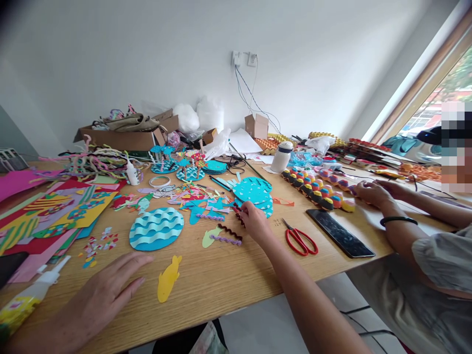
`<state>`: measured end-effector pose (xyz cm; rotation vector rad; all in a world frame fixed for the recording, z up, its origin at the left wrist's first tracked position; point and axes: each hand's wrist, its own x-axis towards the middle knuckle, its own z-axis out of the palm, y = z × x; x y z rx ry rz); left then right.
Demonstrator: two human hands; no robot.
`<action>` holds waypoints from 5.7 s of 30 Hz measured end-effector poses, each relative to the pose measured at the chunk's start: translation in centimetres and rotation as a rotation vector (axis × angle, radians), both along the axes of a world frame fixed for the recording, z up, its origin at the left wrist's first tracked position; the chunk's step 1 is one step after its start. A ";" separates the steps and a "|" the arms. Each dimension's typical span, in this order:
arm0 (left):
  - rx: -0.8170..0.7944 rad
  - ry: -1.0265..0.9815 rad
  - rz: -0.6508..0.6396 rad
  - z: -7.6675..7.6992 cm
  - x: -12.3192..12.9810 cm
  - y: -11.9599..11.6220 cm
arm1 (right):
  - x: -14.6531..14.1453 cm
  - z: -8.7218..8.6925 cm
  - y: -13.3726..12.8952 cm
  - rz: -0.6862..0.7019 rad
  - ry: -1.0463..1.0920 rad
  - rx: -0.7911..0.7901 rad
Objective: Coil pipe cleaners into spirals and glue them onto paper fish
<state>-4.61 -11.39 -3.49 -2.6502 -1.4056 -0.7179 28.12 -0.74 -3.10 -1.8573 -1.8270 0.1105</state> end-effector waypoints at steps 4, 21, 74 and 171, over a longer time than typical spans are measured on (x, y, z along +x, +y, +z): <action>0.013 -0.010 -0.007 0.3 0.4 0.1 | -1.0 2.1 -1.6 0.028 0.089 0.064; 0.065 0.048 -0.182 -0.5 0.9 -1.2 | -10.0 -1.4 -11.2 0.589 0.151 -0.049; -0.058 0.098 -0.260 -2.3 1.9 0.0 | -10.9 -2.6 -10.7 0.615 0.057 -0.007; -0.859 -1.070 0.201 -0.8 1.3 -1.1 | -10.8 -2.6 -11.4 0.573 0.231 0.019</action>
